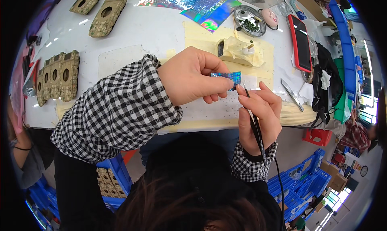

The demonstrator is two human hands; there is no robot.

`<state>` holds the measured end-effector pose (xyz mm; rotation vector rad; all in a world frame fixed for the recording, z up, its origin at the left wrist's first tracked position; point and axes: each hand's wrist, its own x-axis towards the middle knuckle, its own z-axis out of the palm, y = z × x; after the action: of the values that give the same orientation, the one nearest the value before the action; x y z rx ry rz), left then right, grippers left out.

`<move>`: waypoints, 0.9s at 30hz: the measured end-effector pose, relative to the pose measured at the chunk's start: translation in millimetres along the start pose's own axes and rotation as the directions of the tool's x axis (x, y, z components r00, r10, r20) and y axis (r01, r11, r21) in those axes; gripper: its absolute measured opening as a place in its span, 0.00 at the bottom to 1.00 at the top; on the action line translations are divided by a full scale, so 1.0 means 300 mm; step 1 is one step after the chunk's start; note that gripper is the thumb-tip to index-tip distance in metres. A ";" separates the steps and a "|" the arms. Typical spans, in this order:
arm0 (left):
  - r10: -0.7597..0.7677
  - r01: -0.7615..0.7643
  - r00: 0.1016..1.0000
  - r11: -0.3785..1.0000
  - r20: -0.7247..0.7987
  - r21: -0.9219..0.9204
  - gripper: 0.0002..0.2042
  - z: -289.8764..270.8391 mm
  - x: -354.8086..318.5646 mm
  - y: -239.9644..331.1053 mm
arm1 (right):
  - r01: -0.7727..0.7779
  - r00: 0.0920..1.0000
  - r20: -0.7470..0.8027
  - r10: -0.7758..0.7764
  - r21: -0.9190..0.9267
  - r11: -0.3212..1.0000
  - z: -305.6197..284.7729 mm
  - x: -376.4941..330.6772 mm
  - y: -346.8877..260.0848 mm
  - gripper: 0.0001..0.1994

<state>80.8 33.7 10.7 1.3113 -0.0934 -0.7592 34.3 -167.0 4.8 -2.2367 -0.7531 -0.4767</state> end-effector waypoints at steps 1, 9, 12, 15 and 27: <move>0.004 -0.004 1.000 1.000 -0.001 0.004 0.10 0.001 -0.001 0.000 | -0.001 1.000 -0.004 0.001 0.005 1.000 0.000 0.001 -0.001 0.12; 0.015 -0.015 1.000 0.998 0.001 0.062 0.10 -0.001 0.002 -0.004 | -0.024 0.999 0.024 0.023 0.047 0.999 -0.009 0.008 -0.003 0.11; 0.055 -0.054 0.998 0.990 0.000 0.129 0.10 -0.001 -0.003 -0.009 | -0.022 0.999 0.045 0.019 0.055 0.998 -0.012 0.015 -0.003 0.11; 0.084 -0.083 0.996 0.983 0.001 0.161 0.10 -0.001 -0.006 -0.012 | -0.019 0.998 0.062 0.016 0.042 0.999 -0.014 0.019 -0.007 0.11; -0.074 0.078 0.997 0.990 0.037 -0.118 0.10 0.004 0.004 0.000 | -0.003 1.000 -0.030 0.006 0.104 0.995 -0.003 -0.009 0.001 0.10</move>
<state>81.0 32.0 10.5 1.1944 -0.0234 -0.8387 32.4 -168.7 3.8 -2.1299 -0.7404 -0.4578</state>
